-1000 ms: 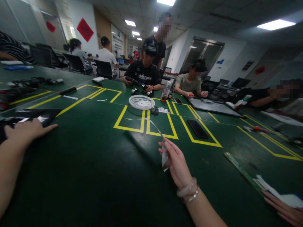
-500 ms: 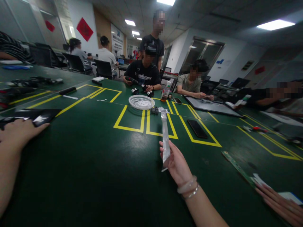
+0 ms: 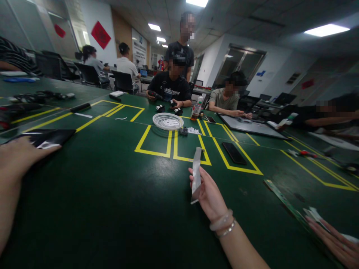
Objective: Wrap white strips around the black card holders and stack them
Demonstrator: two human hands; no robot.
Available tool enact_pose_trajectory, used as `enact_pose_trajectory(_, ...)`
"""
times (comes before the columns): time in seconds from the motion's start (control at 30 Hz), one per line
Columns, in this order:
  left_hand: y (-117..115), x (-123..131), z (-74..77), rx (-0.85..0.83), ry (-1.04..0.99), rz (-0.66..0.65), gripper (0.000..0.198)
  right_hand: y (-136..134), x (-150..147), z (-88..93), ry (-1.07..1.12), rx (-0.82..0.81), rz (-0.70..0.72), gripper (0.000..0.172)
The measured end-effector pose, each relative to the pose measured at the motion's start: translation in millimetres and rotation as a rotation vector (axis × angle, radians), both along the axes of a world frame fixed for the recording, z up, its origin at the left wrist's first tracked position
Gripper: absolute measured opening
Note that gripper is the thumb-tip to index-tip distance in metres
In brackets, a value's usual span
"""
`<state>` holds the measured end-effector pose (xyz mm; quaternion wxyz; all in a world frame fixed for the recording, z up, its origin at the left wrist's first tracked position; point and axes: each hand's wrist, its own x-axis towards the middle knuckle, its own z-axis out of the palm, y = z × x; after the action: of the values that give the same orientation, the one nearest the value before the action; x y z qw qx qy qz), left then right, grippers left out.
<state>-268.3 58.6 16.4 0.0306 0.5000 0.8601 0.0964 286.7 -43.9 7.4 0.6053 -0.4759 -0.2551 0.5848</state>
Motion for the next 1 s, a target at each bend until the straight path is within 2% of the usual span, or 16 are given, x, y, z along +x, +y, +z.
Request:
enact_pose_trajectory(0.1, 8.2, 20.0, 11.1, -0.054, 0.098, -0.034, 0.114, -0.8, -0.8, 0.5, -0.013, 0.012, 0.001, 0.038)
enact_pose_trajectory(0.17, 14.3, 46.0, 18.2, -0.013, 0.115, -0.206, 0.106, -1.0, -1.1, 1.9, -0.018, 0.016, -0.010, 0.039)
enact_pose_trajectory(0.27, 15.9, 100.4, 20.4, 0.087, 0.069, -0.520, 0.093, -1.1, -1.4, 5.0, -0.021, 0.006, -0.033, 0.039)
enact_pose_trajectory(0.33, 8.1, 141.4, 15.9, 0.131, 0.003, -0.731, 0.085, -1.3, -1.6, 6.9, -0.026, 0.002, -0.046, 0.039)
enact_pose_trajectory(0.43, -15.3, 197.3, 6.2, 0.136, -0.082, -1.017, 0.081, -1.7, -2.0, 8.7, -0.041, 0.009, -0.048, 0.041)
enact_pose_trajectory(0.53, -42.8, 235.4, -0.3, 0.113, -0.159, -1.244, 0.084, -1.7, -3.0, 9.2, -0.067, 0.018, -0.034, 0.046)
enact_pose_trajectory(0.6, -57.5, 250.2, -2.4, 0.104, -0.223, -1.351, 0.088, -1.7, -4.2, 9.2, -0.081, 0.029, -0.040, 0.048)
enact_pose_trajectory(0.7, -69.4, 261.7, -6.4, 0.087, -0.278, -1.437, 0.090, -2.1, -6.3, 9.0, -0.090, 0.042, -0.055, 0.048)
enact_pose_trajectory(0.87, -67.9, 266.6, -20.2, 0.057, -0.297, -1.444, 0.090, -3.2, -8.3, 7.2, -0.209, 0.094, -0.031, 0.055)
enact_pose_trajectory(1.0, -63.3, 264.3, -25.8, 0.068, -0.265, -1.478, 0.095, -3.6, -7.8, 3.3, -0.442, 0.248, 0.025, 0.048)
